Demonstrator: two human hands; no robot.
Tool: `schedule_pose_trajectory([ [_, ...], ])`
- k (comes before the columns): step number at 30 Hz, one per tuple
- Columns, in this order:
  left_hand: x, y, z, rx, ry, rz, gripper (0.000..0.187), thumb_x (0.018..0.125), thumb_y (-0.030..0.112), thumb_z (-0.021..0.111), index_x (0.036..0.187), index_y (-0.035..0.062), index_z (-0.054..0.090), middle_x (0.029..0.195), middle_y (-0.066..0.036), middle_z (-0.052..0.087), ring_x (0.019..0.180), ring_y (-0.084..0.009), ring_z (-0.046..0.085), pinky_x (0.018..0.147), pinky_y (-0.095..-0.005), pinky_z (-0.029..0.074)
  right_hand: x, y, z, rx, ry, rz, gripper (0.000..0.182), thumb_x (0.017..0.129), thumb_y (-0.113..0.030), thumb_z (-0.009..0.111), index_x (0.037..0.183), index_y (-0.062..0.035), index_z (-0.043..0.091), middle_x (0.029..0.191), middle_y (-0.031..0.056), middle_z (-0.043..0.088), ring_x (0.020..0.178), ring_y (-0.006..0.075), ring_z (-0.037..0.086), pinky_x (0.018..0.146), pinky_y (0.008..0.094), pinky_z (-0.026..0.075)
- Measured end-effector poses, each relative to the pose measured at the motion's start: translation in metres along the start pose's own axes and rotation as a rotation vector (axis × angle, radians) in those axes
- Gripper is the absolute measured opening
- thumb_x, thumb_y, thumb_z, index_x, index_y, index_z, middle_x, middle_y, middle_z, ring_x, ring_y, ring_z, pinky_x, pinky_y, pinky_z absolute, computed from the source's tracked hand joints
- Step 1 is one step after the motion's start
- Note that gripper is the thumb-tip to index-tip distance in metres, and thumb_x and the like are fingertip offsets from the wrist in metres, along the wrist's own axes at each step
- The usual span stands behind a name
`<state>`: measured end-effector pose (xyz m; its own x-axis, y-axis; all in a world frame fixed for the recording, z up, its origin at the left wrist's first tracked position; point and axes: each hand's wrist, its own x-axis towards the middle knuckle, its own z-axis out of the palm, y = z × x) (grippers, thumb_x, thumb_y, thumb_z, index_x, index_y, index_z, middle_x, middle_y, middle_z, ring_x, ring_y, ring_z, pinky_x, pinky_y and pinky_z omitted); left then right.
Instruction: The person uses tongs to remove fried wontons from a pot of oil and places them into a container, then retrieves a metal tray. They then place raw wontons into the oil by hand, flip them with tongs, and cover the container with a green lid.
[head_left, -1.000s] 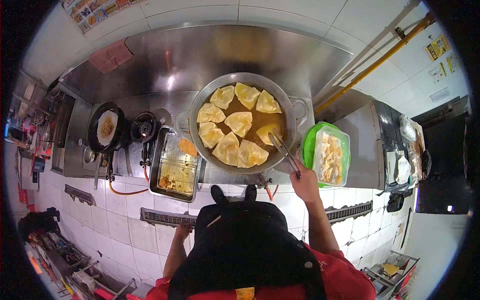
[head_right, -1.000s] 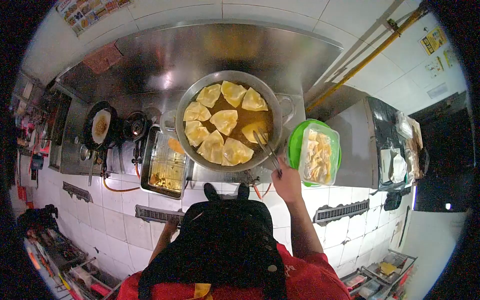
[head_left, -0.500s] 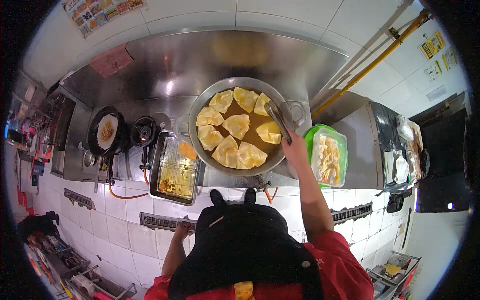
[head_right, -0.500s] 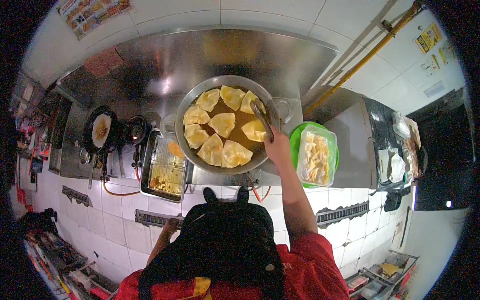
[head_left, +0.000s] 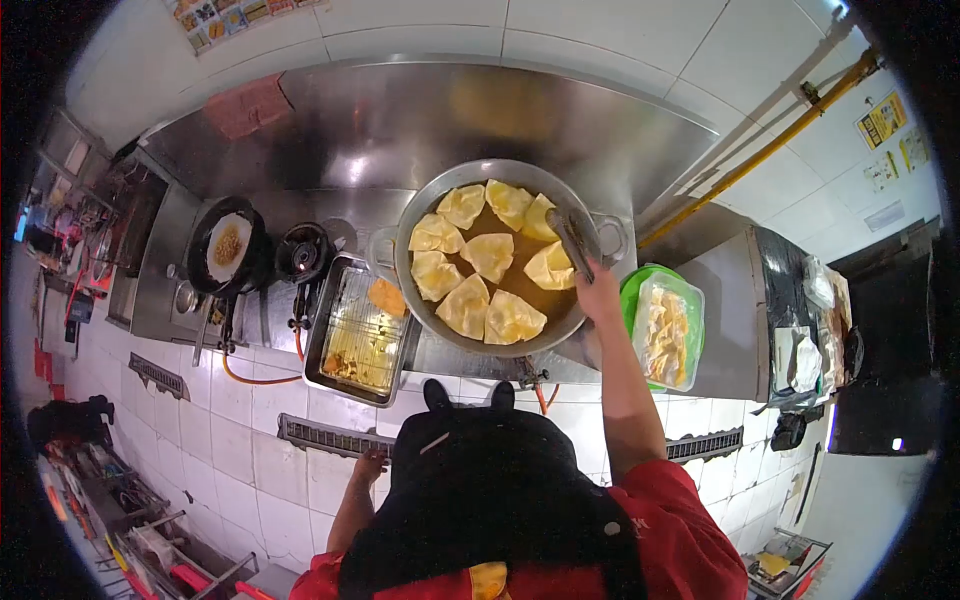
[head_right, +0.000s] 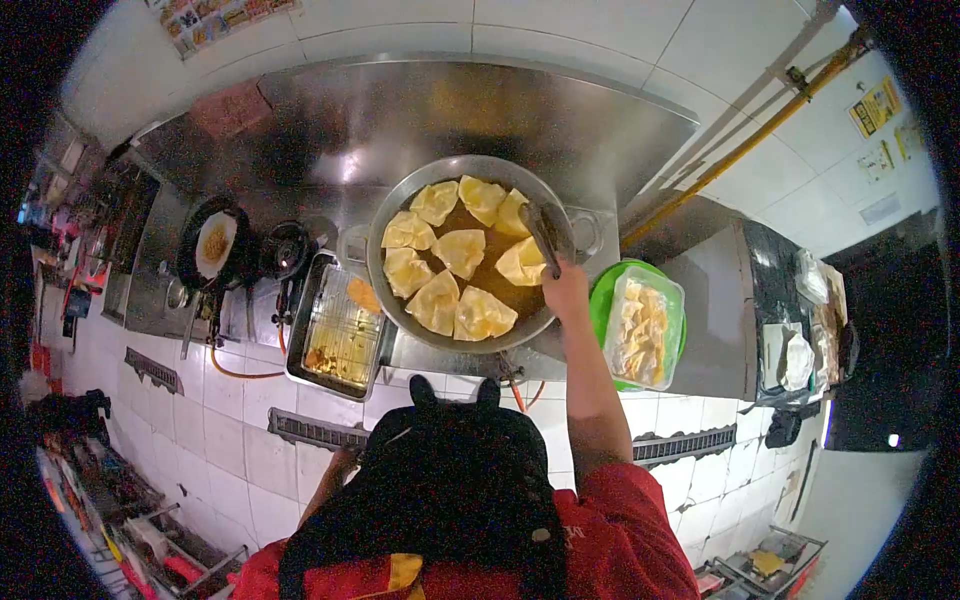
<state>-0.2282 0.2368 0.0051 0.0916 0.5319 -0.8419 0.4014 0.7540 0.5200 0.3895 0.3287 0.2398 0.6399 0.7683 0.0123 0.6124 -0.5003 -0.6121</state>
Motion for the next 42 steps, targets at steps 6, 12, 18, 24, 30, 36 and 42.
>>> schedule_pose_trajectory([
  [6, -0.023, 0.012, 0.002, -0.025, -0.027, -0.039, 0.028, 0.094, 0.021, 0.058, 0.112, -0.0009, 0.057, 0.091, -0.009, 0.064, 0.076, -0.0185, 0.064, 0.058, -0.0326, 0.053, -0.033, -0.007, -0.025, -0.004, 0.044, -0.148, 0.044, 0.084, -0.021, 0.061, 0.122, 0.0004, 0.059, 0.099, 0.0291, 0.064, 0.092, 0.0380, 0.066, 0.079, 0.0413, 0.052],
  [12, 0.032, -0.052, -0.011, 0.274, -0.132, 0.358, 0.029, 0.095, 0.020, 0.053, 0.115, -0.0012, 0.057, 0.094, -0.011, 0.065, 0.076, -0.0189, 0.064, 0.061, -0.0327, 0.053, -0.143, -0.024, -0.053, 0.112, -0.159, -0.251, 0.042, 0.082, -0.014, 0.063, 0.121, 0.0016, 0.059, 0.076, 0.0220, 0.063, 0.065, 0.0308, 0.062, 0.062, 0.0373, 0.048],
  [18, -0.003, -0.010, 0.009, 0.096, -0.069, 0.075, 0.032, 0.096, 0.024, 0.053, 0.115, -0.0012, 0.058, 0.092, -0.012, 0.066, 0.078, -0.0197, 0.065, 0.062, -0.0324, 0.054, -0.179, -0.032, -0.052, 0.096, -0.341, -0.071, 0.042, 0.082, -0.013, 0.060, 0.121, 0.0017, 0.058, 0.067, 0.0205, 0.060, 0.058, 0.0314, 0.061, 0.056, 0.0371, 0.047],
  [24, 0.023, -0.027, -0.001, 0.096, -0.075, 0.120, 0.034, 0.095, 0.027, 0.055, 0.110, -0.0030, 0.058, 0.097, -0.014, 0.068, 0.080, -0.0214, 0.067, 0.061, -0.0331, 0.054, -0.189, -0.036, -0.040, 0.094, -0.297, -0.074, 0.043, 0.081, -0.012, 0.058, 0.122, 0.0012, 0.057, 0.069, 0.0218, 0.061, 0.057, 0.0326, 0.061, 0.055, 0.0374, 0.047],
  [30, 0.054, -0.025, -0.008, 0.294, -0.077, 0.151, 0.034, 0.095, 0.029, 0.054, 0.112, -0.0011, 0.058, 0.100, -0.016, 0.068, 0.080, -0.0225, 0.068, 0.065, -0.0346, 0.055, -0.162, -0.058, -0.032, 0.091, -0.218, -0.157, 0.045, 0.081, -0.012, 0.059, 0.124, 0.0011, 0.057, 0.071, 0.0224, 0.061, 0.059, 0.0350, 0.062, 0.057, 0.0401, 0.048],
  [36, 0.038, 0.005, -0.003, 0.443, -0.118, 0.234, 0.033, 0.095, 0.027, 0.051, 0.111, -0.0013, 0.058, 0.095, -0.015, 0.068, 0.077, -0.0221, 0.068, 0.065, -0.0349, 0.055, -0.092, -0.074, -0.001, -0.080, -0.163, -0.151, 0.044, 0.081, -0.014, 0.059, 0.123, -0.0018, 0.058, 0.078, 0.0258, 0.063, 0.071, 0.0396, 0.064, 0.065, 0.0453, 0.050],
  [42, 0.034, -0.033, -0.005, -0.069, 0.002, 0.199, 0.036, 0.095, 0.029, 0.054, 0.110, -0.0034, 0.057, 0.091, -0.014, 0.068, 0.074, -0.0206, 0.067, 0.061, -0.0329, 0.055, -0.059, -0.079, -0.006, 0.043, -0.215, -0.135, 0.040, 0.082, -0.017, 0.060, 0.118, -0.0019, 0.062, 0.086, 0.0277, 0.065, 0.080, 0.0402, 0.065, 0.073, 0.0439, 0.051],
])
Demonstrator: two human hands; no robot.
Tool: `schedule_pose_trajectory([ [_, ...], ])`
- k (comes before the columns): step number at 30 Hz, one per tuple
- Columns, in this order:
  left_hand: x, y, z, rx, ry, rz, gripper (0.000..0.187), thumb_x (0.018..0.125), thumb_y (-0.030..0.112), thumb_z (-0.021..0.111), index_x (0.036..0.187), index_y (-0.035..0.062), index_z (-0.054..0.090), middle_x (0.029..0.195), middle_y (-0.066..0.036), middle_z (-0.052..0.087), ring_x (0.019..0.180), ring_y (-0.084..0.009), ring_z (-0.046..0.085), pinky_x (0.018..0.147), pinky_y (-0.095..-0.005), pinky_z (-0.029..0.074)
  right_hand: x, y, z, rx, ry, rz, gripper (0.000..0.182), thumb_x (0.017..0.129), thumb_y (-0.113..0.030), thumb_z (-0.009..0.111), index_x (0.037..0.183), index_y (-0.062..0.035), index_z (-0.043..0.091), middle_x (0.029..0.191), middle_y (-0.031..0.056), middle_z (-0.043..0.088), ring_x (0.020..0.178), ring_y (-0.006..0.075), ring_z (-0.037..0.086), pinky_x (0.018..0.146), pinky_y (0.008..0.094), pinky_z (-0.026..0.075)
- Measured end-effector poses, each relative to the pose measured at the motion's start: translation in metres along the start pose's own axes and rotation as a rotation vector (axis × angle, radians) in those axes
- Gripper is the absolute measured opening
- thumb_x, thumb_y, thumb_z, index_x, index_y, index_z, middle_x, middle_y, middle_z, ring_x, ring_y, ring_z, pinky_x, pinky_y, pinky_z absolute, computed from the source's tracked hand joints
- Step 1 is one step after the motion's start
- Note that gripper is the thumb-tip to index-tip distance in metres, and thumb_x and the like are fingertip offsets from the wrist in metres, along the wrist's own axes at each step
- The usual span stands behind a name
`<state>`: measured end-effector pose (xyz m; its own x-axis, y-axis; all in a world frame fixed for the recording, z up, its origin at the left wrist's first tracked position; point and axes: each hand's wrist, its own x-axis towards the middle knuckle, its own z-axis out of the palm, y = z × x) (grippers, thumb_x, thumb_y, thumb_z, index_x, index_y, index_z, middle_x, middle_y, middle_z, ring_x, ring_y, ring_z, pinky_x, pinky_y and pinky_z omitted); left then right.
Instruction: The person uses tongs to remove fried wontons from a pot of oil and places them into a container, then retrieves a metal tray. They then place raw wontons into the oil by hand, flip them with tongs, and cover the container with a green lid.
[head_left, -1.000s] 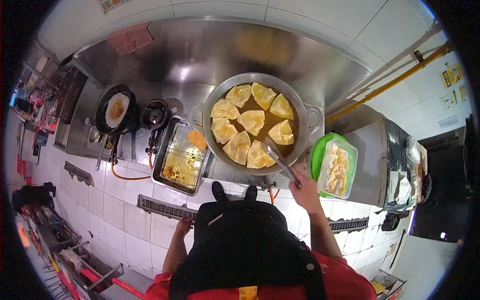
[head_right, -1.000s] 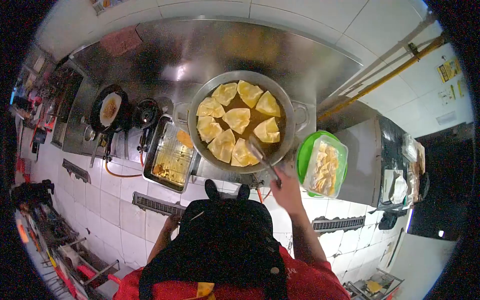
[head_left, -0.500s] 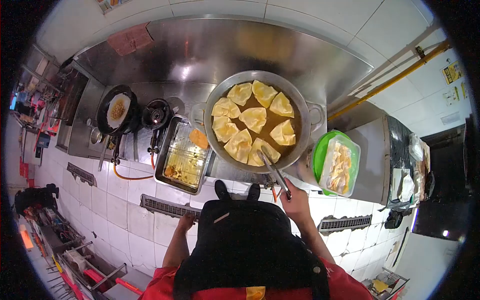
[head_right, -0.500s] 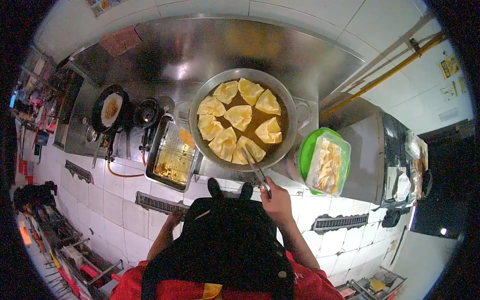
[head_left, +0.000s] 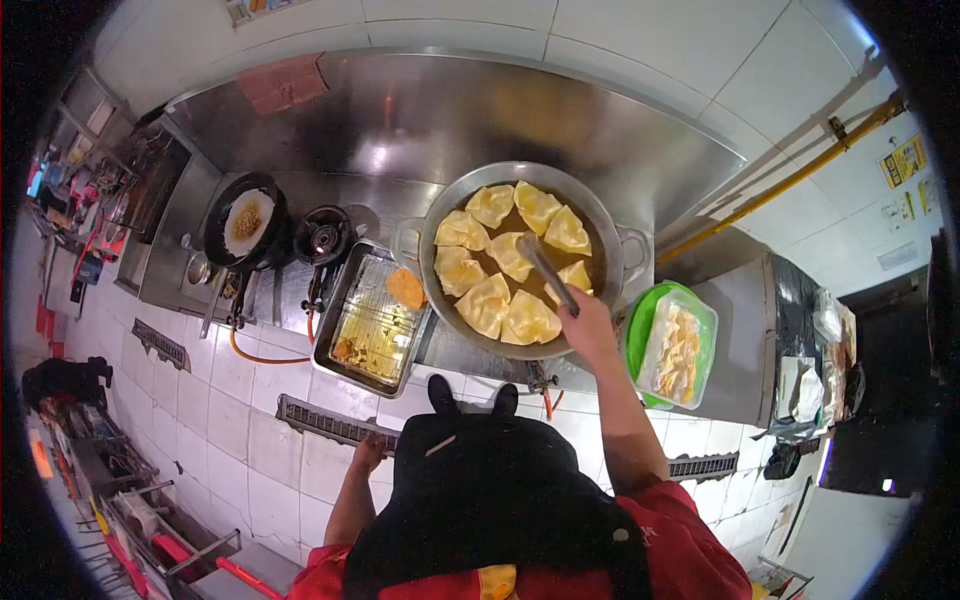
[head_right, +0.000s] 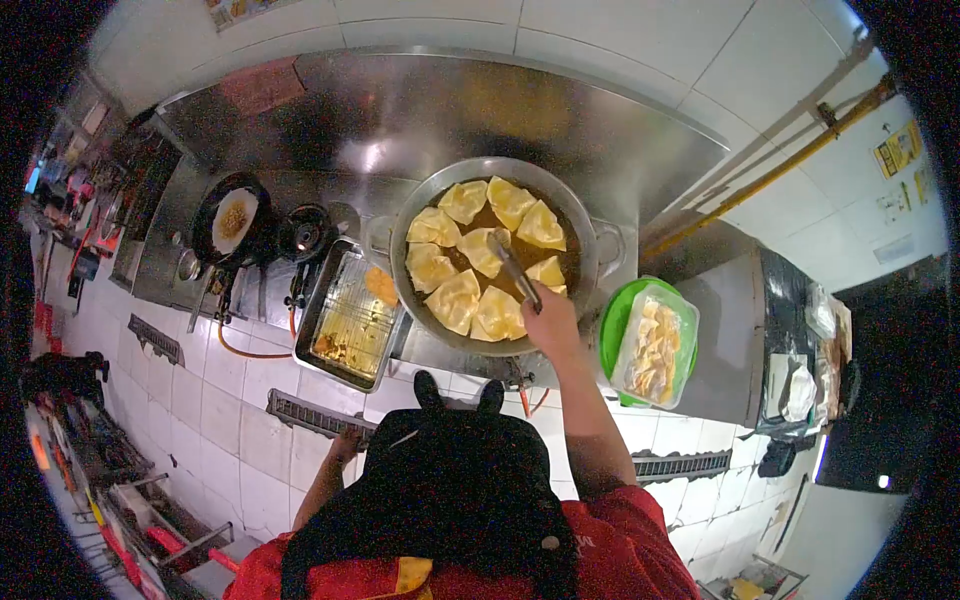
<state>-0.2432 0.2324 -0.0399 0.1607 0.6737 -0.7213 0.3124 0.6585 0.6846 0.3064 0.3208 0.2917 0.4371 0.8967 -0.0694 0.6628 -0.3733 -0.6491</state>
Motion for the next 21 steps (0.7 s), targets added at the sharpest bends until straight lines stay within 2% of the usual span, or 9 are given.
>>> schedule_pose_trajectory([
  [2, -0.022, 0.013, 0.007, 0.016, 0.045, -0.072, 0.038, 0.095, 0.032, 0.053, 0.111, -0.0022, 0.057, 0.092, -0.012, 0.067, 0.075, -0.0205, 0.067, 0.059, -0.0336, 0.055, 0.020, 0.010, 0.003, 0.020, 0.144, -0.104, 0.039, 0.081, -0.017, 0.061, 0.117, -0.0018, 0.063, 0.088, 0.0271, 0.065, 0.082, 0.0405, 0.065, 0.075, 0.0436, 0.051],
  [4, -0.033, 0.005, 0.006, 0.029, 0.003, -0.202, 0.036, 0.095, 0.030, 0.055, 0.113, -0.0014, 0.056, 0.096, -0.012, 0.066, 0.079, -0.0211, 0.068, 0.059, -0.0333, 0.056, 0.043, 0.005, 0.001, -0.029, 0.095, -0.081, 0.039, 0.081, -0.017, 0.060, 0.117, -0.0001, 0.062, 0.089, 0.0273, 0.065, 0.083, 0.0408, 0.065, 0.075, 0.0443, 0.051],
  [5, -0.041, 0.002, 0.005, 0.108, 0.028, -0.255, 0.032, 0.093, 0.023, 0.058, 0.114, -0.0004, 0.056, 0.101, -0.012, 0.065, 0.081, -0.0214, 0.068, 0.060, -0.0326, 0.056, 0.059, 0.017, 0.009, -0.065, 0.112, -0.110, 0.038, 0.082, -0.017, 0.060, 0.116, 0.0002, 0.062, 0.090, 0.0269, 0.065, 0.084, 0.0412, 0.064, 0.075, 0.0446, 0.051],
  [8, -0.066, 0.011, 0.007, 0.035, 0.032, -0.241, 0.029, 0.092, 0.018, 0.059, 0.113, -0.0015, 0.055, 0.100, -0.012, 0.065, 0.081, -0.0216, 0.068, 0.061, -0.0325, 0.056, 0.082, 0.030, 0.022, -0.143, 0.147, -0.155, 0.035, 0.082, -0.017, 0.060, 0.113, -0.0001, 0.063, 0.089, 0.0260, 0.065, 0.085, 0.0424, 0.063, 0.076, 0.0455, 0.051],
  [10, -0.067, 0.010, 0.012, -0.003, 0.076, -0.248, 0.029, 0.092, 0.019, 0.059, 0.112, -0.0023, 0.056, 0.097, -0.013, 0.065, 0.080, -0.0218, 0.068, 0.061, -0.0331, 0.056, 0.084, 0.020, 0.022, -0.150, 0.117, -0.041, 0.036, 0.081, -0.017, 0.060, 0.113, -0.0007, 0.063, 0.090, 0.0258, 0.065, 0.087, 0.0423, 0.063, 0.077, 0.0459, 0.051],
  [13, -0.074, 0.004, 0.012, -0.200, 0.066, -0.339, 0.030, 0.092, 0.018, 0.059, 0.112, -0.0043, 0.055, 0.092, -0.014, 0.065, 0.078, -0.0212, 0.068, 0.061, -0.0332, 0.056, 0.089, -0.002, 0.032, -0.082, 0.085, -0.111, 0.039, 0.081, -0.018, 0.059, 0.115, 0.0007, 0.061, 0.092, 0.0272, 0.065, 0.090, 0.0417, 0.063, 0.079, 0.0458, 0.051],
  [17, -0.079, 0.016, 0.024, -0.114, 0.058, -0.260, 0.030, 0.093, 0.017, 0.058, 0.113, -0.0054, 0.055, 0.094, -0.015, 0.066, 0.079, -0.0215, 0.068, 0.061, -0.0326, 0.055, 0.107, -0.015, 0.054, -0.148, 0.062, -0.122, 0.041, 0.082, -0.019, 0.058, 0.117, 0.0011, 0.061, 0.094, 0.0281, 0.064, 0.091, 0.0415, 0.063, 0.080, 0.0458, 0.050],
  [19, -0.079, 0.028, 0.031, 0.036, 0.143, -0.275, 0.029, 0.095, 0.014, 0.056, 0.116, -0.0061, 0.054, 0.097, -0.016, 0.066, 0.079, -0.0219, 0.068, 0.061, -0.0321, 0.055, 0.118, -0.001, 0.070, -0.129, 0.112, -0.235, 0.041, 0.082, -0.019, 0.057, 0.117, 0.0007, 0.061, 0.094, 0.0286, 0.064, 0.091, 0.0419, 0.063, 0.081, 0.0463, 0.050],
  [21, -0.078, 0.025, 0.031, -0.038, 0.133, -0.258, 0.029, 0.096, 0.013, 0.055, 0.117, -0.0065, 0.053, 0.098, -0.017, 0.066, 0.080, -0.0221, 0.068, 0.061, -0.0320, 0.055, 0.111, -0.003, 0.056, -0.096, 0.118, -0.186, 0.041, 0.082, -0.019, 0.057, 0.117, 0.0000, 0.061, 0.093, 0.0285, 0.064, 0.090, 0.0420, 0.063, 0.079, 0.0466, 0.050],
])
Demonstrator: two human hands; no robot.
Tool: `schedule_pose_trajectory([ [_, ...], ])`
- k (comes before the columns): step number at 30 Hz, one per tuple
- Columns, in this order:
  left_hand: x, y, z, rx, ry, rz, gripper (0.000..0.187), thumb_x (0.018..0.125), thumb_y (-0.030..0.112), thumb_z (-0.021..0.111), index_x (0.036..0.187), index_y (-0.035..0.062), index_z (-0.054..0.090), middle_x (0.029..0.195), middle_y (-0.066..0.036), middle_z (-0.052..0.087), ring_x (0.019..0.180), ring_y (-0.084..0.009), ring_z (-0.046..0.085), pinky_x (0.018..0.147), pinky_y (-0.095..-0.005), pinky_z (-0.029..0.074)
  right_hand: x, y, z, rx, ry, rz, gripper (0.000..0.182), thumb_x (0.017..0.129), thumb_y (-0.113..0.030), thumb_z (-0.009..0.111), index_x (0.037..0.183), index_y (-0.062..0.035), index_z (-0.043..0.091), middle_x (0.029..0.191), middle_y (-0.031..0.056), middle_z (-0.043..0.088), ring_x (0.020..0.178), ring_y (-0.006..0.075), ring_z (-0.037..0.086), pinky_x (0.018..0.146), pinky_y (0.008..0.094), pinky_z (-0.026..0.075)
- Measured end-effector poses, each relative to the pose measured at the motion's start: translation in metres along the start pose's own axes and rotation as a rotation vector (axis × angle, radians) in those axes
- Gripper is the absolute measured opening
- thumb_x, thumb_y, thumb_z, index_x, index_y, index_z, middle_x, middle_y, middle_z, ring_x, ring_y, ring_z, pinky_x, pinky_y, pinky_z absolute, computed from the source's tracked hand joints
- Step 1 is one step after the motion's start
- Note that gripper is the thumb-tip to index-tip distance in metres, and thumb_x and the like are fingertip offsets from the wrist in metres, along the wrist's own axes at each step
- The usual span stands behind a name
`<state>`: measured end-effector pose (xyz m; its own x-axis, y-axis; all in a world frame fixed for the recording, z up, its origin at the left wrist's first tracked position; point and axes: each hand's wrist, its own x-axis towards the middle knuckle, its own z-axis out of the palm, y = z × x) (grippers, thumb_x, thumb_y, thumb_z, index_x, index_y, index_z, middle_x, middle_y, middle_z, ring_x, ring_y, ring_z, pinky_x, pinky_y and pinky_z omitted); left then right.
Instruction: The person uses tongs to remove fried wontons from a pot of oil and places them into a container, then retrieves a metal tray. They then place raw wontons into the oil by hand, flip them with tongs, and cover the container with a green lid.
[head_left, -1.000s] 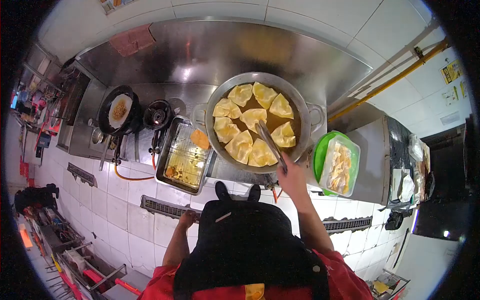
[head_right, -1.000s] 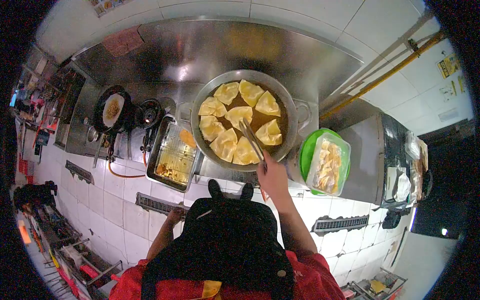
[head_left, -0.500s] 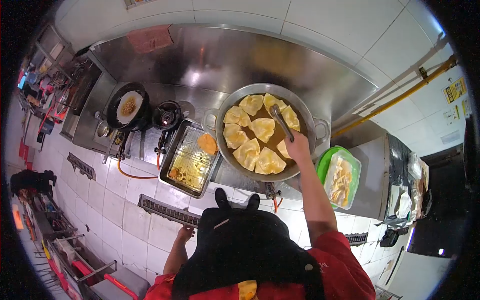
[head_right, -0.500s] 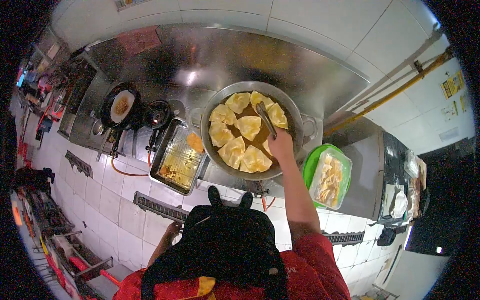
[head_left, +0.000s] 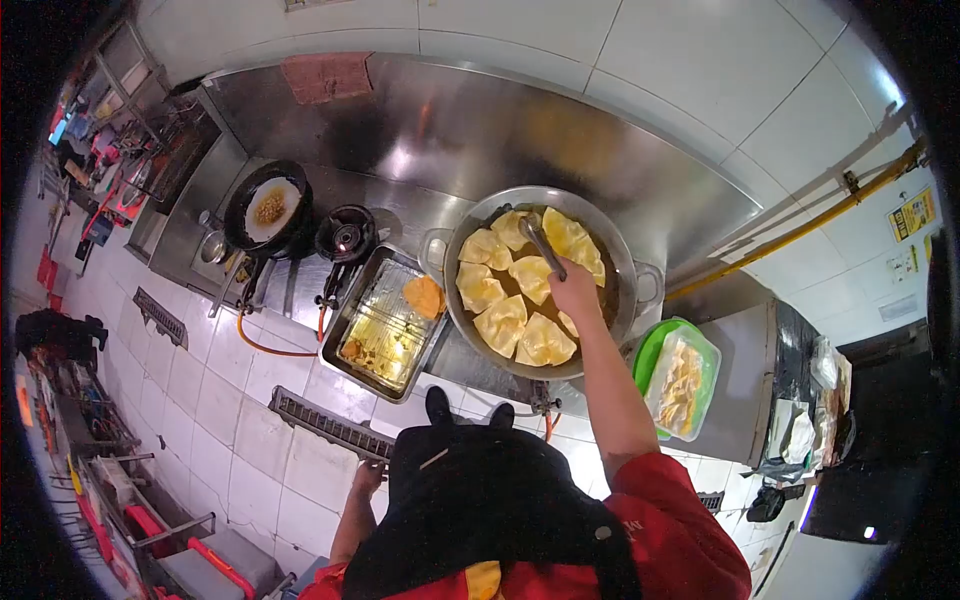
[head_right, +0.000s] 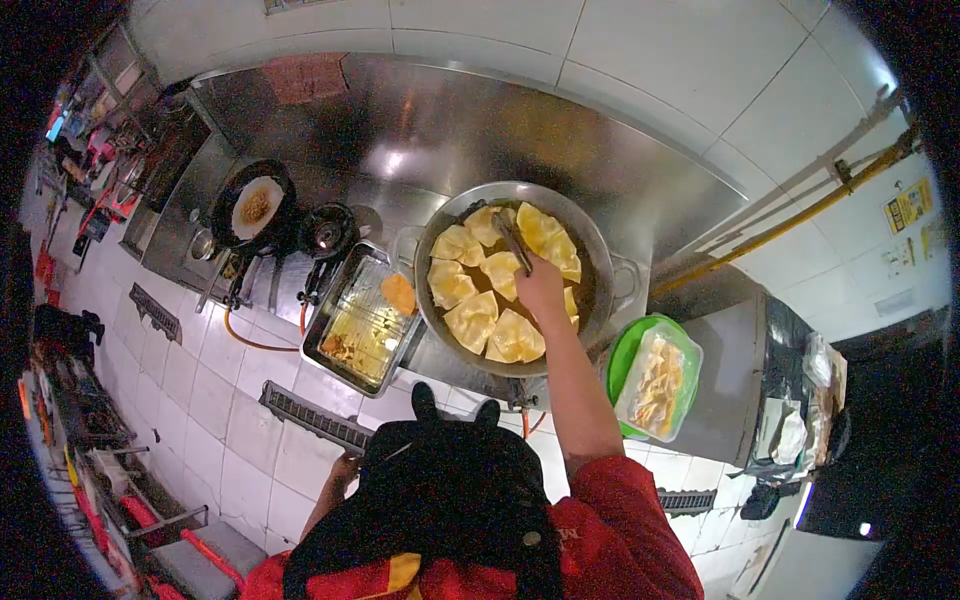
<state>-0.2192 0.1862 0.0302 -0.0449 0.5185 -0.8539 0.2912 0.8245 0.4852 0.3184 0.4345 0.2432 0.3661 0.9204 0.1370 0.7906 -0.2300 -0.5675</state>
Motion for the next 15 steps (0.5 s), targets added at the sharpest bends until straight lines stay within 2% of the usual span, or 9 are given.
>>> schedule_pose_trajectory([
  [3, 0.008, -0.011, -0.003, -0.094, -0.014, 0.020, 0.030, 0.097, 0.012, 0.053, 0.120, -0.0066, 0.051, 0.098, -0.017, 0.066, 0.080, -0.0225, 0.068, 0.061, -0.0325, 0.056, -0.018, -0.007, -0.034, -0.001, 0.025, 0.112, 0.040, 0.081, -0.018, 0.057, 0.117, -0.0014, 0.062, 0.089, 0.0281, 0.064, 0.086, 0.0423, 0.063, 0.077, 0.0472, 0.051],
  [6, 0.018, -0.038, -0.006, -0.113, -0.022, 0.068, 0.030, 0.096, 0.016, 0.055, 0.117, -0.0051, 0.053, 0.093, -0.016, 0.066, 0.078, -0.0223, 0.067, 0.062, -0.0334, 0.057, -0.028, 0.023, -0.043, -0.067, 0.037, 0.197, 0.039, 0.080, -0.017, 0.058, 0.116, -0.0026, 0.062, 0.087, 0.0275, 0.065, 0.083, 0.0426, 0.064, 0.074, 0.0479, 0.051],
  [7, 0.006, -0.029, -0.004, -0.112, -0.026, 0.068, 0.030, 0.096, 0.016, 0.055, 0.117, -0.0051, 0.053, 0.093, -0.016, 0.066, 0.078, -0.0223, 0.067, 0.062, -0.0334, 0.057, -0.032, 0.033, -0.043, -0.099, 0.028, 0.223, 0.038, 0.080, -0.016, 0.058, 0.116, -0.0030, 0.063, 0.086, 0.0273, 0.065, 0.082, 0.0428, 0.064, 0.073, 0.0483, 0.051],
  [9, -0.028, -0.002, -0.001, 0.358, 0.015, 0.118, 0.029, 0.095, 0.017, 0.057, 0.115, -0.0041, 0.056, 0.089, -0.015, 0.066, 0.075, -0.0213, 0.066, 0.061, -0.0331, 0.055, -0.040, 0.042, -0.047, -0.094, 0.033, 0.203, 0.035, 0.080, -0.017, 0.058, 0.112, -0.0020, 0.063, 0.085, 0.0272, 0.065, 0.082, 0.0438, 0.063, 0.073, 0.0496, 0.050],
  [10, 0.000, -0.040, -0.007, 0.252, -0.022, 0.198, 0.027, 0.094, 0.019, 0.058, 0.112, -0.0022, 0.058, 0.087, -0.014, 0.067, 0.069, -0.0200, 0.065, 0.056, -0.0331, 0.052, -0.043, 0.045, -0.048, -0.087, 0.035, 0.179, 0.033, 0.081, -0.019, 0.058, 0.108, -0.0010, 0.063, 0.085, 0.0272, 0.064, 0.083, 0.0448, 0.063, 0.074, 0.0508, 0.050],
  [11, 0.013, -0.057, -0.014, 0.253, -0.025, 0.200, 0.027, 0.094, 0.019, 0.058, 0.112, -0.0022, 0.058, 0.087, -0.014, 0.067, 0.069, -0.0200, 0.065, 0.056, -0.0331, 0.052, -0.049, 0.046, -0.050, -0.089, 0.037, 0.180, 0.033, 0.081, -0.019, 0.058, 0.108, -0.0010, 0.063, 0.085, 0.0272, 0.064, 0.083, 0.0448, 0.063, 0.074, 0.0508, 0.050],
  [13, 0.017, -0.055, -0.019, -0.076, -0.113, -0.046, 0.027, 0.094, 0.021, 0.059, 0.110, -0.0004, 0.059, 0.086, -0.013, 0.068, 0.065, -0.0196, 0.065, 0.052, -0.0331, 0.051, -0.063, 0.046, -0.057, -0.019, 0.131, 0.210, 0.032, 0.080, -0.019, 0.059, 0.106, -0.0007, 0.064, 0.085, 0.0281, 0.064, 0.083, 0.0451, 0.063, 0.075, 0.0508, 0.050],
  [14, 0.017, -0.058, -0.014, 0.208, -0.029, 0.046, 0.027, 0.093, 0.022, 0.060, 0.109, 0.0006, 0.059, 0.085, -0.014, 0.068, 0.063, -0.0198, 0.065, 0.052, -0.0333, 0.052, -0.071, 0.049, -0.058, -0.021, 0.135, 0.214, 0.032, 0.080, -0.019, 0.059, 0.106, -0.0007, 0.064, 0.085, 0.0281, 0.064, 0.083, 0.0451, 0.063, 0.075, 0.0508, 0.050],
  [15, 0.020, -0.058, -0.016, 0.212, -0.033, 0.047, 0.027, 0.093, 0.022, 0.060, 0.109, 0.0006, 0.059, 0.085, -0.014, 0.068, 0.063, -0.0198, 0.065, 0.052, -0.0333, 0.052, -0.078, 0.054, -0.059, -0.031, 0.144, 0.226, 0.033, 0.080, -0.019, 0.059, 0.107, -0.0009, 0.064, 0.087, 0.0284, 0.064, 0.084, 0.0453, 0.063, 0.076, 0.0503, 0.050],
])
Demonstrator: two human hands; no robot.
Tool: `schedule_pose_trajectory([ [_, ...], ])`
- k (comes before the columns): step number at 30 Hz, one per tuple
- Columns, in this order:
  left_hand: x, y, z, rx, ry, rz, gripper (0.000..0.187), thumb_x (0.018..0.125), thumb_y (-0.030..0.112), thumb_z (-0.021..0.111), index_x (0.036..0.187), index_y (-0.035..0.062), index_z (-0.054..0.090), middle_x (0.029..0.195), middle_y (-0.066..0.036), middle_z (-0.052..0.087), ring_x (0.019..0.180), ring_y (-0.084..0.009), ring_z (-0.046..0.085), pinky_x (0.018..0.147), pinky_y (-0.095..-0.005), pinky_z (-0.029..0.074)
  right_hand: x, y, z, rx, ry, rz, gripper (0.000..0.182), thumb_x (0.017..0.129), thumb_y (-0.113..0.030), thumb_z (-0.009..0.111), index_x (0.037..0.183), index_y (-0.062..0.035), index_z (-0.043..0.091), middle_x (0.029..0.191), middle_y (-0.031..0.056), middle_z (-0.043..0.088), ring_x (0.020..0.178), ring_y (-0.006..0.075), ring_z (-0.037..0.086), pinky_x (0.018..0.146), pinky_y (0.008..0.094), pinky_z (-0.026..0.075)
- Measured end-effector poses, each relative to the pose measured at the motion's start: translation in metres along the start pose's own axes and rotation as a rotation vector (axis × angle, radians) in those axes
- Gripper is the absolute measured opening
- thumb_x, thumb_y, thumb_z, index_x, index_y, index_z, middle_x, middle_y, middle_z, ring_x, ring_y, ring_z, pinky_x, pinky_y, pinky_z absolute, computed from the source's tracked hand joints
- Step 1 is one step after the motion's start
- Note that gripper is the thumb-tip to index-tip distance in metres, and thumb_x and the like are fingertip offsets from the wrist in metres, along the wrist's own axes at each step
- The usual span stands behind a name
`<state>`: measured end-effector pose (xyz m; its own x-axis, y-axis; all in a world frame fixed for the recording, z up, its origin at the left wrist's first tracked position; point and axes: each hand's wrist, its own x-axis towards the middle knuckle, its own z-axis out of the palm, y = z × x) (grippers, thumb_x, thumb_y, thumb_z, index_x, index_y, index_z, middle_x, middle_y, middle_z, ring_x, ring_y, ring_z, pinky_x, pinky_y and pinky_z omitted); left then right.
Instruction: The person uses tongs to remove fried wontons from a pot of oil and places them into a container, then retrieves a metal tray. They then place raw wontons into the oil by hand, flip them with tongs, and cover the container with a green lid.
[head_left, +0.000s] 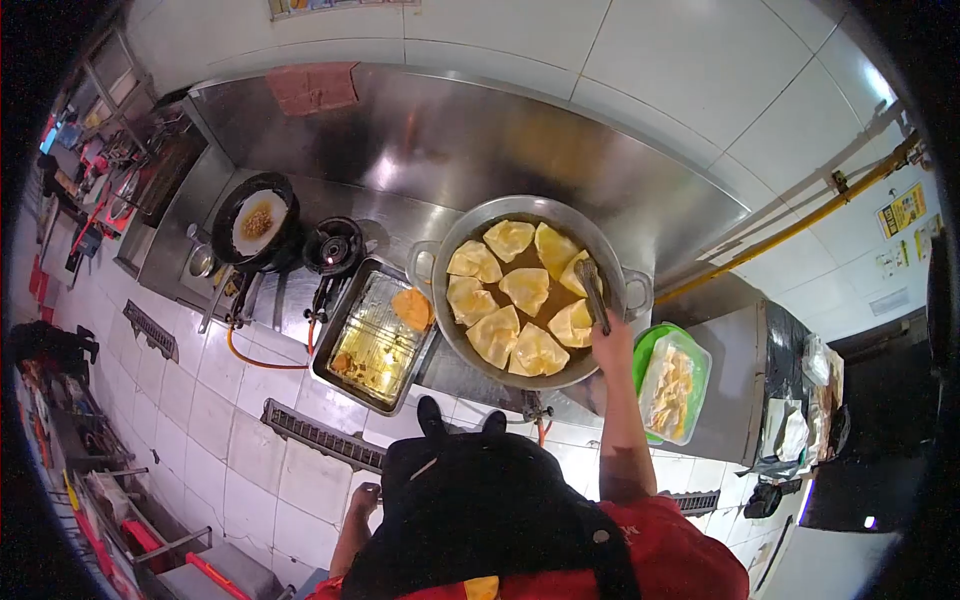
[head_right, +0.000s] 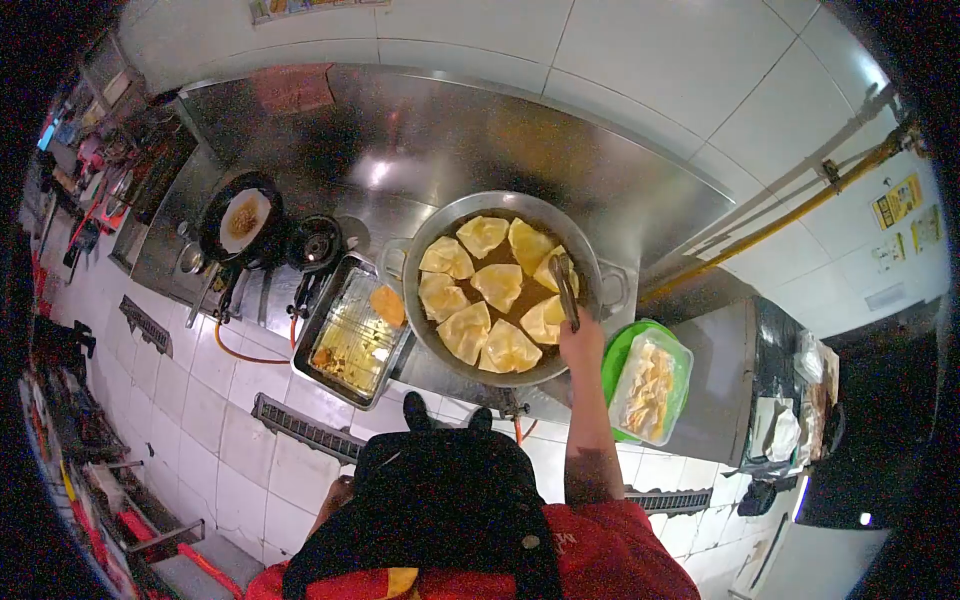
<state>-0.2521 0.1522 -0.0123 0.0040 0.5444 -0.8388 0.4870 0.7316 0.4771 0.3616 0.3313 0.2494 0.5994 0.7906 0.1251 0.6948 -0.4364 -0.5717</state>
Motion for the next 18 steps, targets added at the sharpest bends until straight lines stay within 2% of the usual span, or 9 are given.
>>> schedule_pose_trajectory([
  [3, 0.013, -0.004, -0.005, -0.141, -0.061, -0.014, 0.026, 0.094, 0.020, 0.058, 0.111, -0.0002, 0.059, 0.088, -0.015, 0.068, 0.067, -0.0204, 0.066, 0.054, -0.0339, 0.054, -0.007, 0.025, 0.003, -0.023, 0.006, 0.010, 0.035, 0.080, -0.019, 0.060, 0.111, -0.0016, 0.064, 0.090, 0.0284, 0.064, 0.085, 0.0453, 0.063, 0.077, 0.0494, 0.050],
  [5, 0.026, -0.004, -0.001, -0.477, -0.059, 0.016, 0.029, 0.094, 0.020, 0.058, 0.112, -0.0024, 0.058, 0.095, -0.017, 0.067, 0.071, -0.0215, 0.068, 0.058, -0.0343, 0.057, -0.008, 0.027, -0.001, -0.034, 0.004, 0.009, 0.037, 0.081, -0.019, 0.060, 0.113, -0.0021, 0.063, 0.091, 0.0283, 0.065, 0.086, 0.0452, 0.063, 0.077, 0.0490, 0.050],
  [8, 0.028, 0.026, 0.001, -0.374, -0.014, -0.007, 0.033, 0.094, 0.020, 0.058, 0.115, -0.0043, 0.056, 0.101, -0.018, 0.066, 0.077, -0.0231, 0.068, 0.062, -0.0349, 0.058, -0.001, -0.011, -0.018, -0.005, -0.072, 0.112, 0.040, 0.082, -0.020, 0.060, 0.117, -0.0015, 0.062, 0.093, 0.0279, 0.065, 0.087, 0.0444, 0.063, 0.078, 0.0478, 0.050],
  [9, 0.021, 0.047, -0.004, 0.020, -0.005, -0.003, 0.035, 0.094, 0.022, 0.059, 0.116, -0.0053, 0.056, 0.101, -0.017, 0.066, 0.081, -0.0238, 0.068, 0.063, -0.0344, 0.058, 0.005, -0.019, -0.017, 0.013, -0.050, 0.074, 0.039, 0.082, -0.020, 0.059, 0.116, -0.0002, 0.062, 0.091, 0.0278, 0.065, 0.087, 0.0441, 0.063, 0.078, 0.0471, 0.051],
  [11, 0.023, 0.060, -0.005, -0.010, 0.012, -0.011, 0.036, 0.094, 0.023, 0.058, 0.117, -0.0048, 0.056, 0.100, -0.017, 0.066, 0.081, -0.0236, 0.068, 0.063, -0.0343, 0.058, 0.016, -0.035, -0.007, 0.033, -0.025, 0.037, 0.039, 0.083, -0.020, 0.059, 0.115, 0.0011, 0.062, 0.090, 0.0276, 0.065, 0.087, 0.0438, 0.063, 0.078, 0.0464, 0.051],
  [14, 0.038, 0.056, -0.008, -0.046, 0.007, 0.027, 0.037, 0.094, 0.024, 0.059, 0.118, -0.0042, 0.056, 0.100, -0.016, 0.066, 0.081, -0.0232, 0.067, 0.065, -0.0340, 0.058, 0.033, -0.055, 0.022, 0.143, -0.129, -0.072, 0.038, 0.083, -0.020, 0.058, 0.114, 0.0025, 0.062, 0.091, 0.0277, 0.065, 0.087, 0.0438, 0.063, 0.079, 0.0464, 0.051],
  [16, 0.042, 0.053, -0.012, -0.053, -0.010, 0.073, 0.038, 0.094, 0.025, 0.059, 0.118, -0.0041, 0.056, 0.101, -0.015, 0.066, 0.080, -0.0229, 0.067, 0.065, -0.0339, 0.058, 0.043, -0.056, 0.052, 0.006, -0.152, -0.254, 0.037, 0.083, -0.018, 0.058, 0.118, -0.0059, 0.062, 0.086, 0.0266, 0.064, 0.080, 0.0399, 0.064, 0.070, 0.0440, 0.050],
  [18, 0.046, 0.050, -0.014, -0.113, -0.046, 0.047, 0.037, 0.093, 0.024, 0.060, 0.116, -0.0049, 0.056, 0.099, -0.014, 0.066, 0.079, -0.0228, 0.067, 0.064, -0.0332, 0.057, 0.046, -0.060, 0.062, 0.010, -0.187, -0.252, 0.036, 0.083, -0.017, 0.057, 0.117, -0.0055, 0.062, 0.085, 0.0265, 0.064, 0.080, 0.0401, 0.064, 0.071, 0.0440, 0.050],
])
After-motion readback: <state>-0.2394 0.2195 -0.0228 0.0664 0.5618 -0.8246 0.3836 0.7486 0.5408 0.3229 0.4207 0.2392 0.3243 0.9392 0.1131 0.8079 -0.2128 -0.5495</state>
